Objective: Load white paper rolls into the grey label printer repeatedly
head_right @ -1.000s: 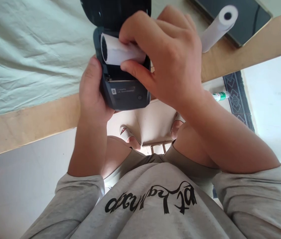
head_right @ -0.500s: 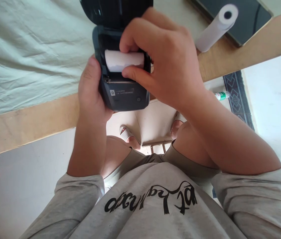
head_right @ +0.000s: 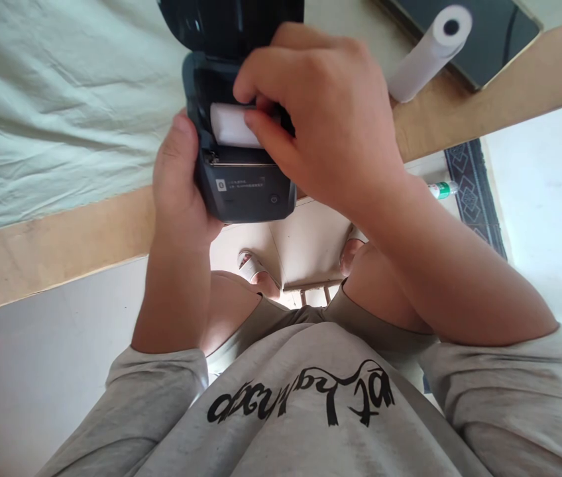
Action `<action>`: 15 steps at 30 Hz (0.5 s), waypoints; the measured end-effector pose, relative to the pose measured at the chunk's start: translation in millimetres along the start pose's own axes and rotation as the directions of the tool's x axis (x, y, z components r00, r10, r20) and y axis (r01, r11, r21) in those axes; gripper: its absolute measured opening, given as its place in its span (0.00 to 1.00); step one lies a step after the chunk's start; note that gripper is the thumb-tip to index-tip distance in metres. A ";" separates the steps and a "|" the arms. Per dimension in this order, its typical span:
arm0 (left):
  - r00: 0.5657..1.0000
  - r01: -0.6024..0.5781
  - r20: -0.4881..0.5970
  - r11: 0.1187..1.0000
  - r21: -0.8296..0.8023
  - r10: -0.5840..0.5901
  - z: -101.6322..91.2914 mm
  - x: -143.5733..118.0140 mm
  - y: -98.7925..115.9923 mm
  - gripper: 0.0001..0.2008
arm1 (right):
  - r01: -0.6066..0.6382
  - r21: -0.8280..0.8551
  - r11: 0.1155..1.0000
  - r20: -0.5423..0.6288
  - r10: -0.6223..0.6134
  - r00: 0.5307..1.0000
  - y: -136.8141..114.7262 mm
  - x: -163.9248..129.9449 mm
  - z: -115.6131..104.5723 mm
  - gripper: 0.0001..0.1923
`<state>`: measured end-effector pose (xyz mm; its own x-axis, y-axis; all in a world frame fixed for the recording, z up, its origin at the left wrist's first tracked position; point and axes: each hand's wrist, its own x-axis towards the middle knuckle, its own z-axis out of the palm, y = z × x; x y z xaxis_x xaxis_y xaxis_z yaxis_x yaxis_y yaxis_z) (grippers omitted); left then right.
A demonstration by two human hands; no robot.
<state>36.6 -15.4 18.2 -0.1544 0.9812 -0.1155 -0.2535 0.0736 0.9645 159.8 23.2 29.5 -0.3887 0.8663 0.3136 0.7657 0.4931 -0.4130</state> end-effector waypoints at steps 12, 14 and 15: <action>0.997 -0.071 0.009 0.997 -0.030 0.071 -1.9 2.2 -3.9 0.20 | 0.018 0.048 0.999 0.064 -0.021 0.998 -4.1 -1.1 -8.4 0.12; 0.997 -0.075 0.019 0.996 -0.058 0.076 -2.5 3.1 -5.1 0.20 | 0.023 0.118 0.993 0.033 -0.027 0.999 -4.4 -1.9 -7.4 0.11; 0.997 -0.075 0.014 0.995 -0.069 0.076 -2.9 3.4 -5.8 0.20 | 0.019 0.144 0.989 0.010 -0.021 1.000 -4.4 -2.5 -6.8 0.10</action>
<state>34.8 -12.9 11.5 -0.1602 0.9863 -0.0383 -0.3068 -0.0129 0.9517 161.0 18.3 36.4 -0.4094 0.8568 0.3136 0.6767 0.5157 -0.5255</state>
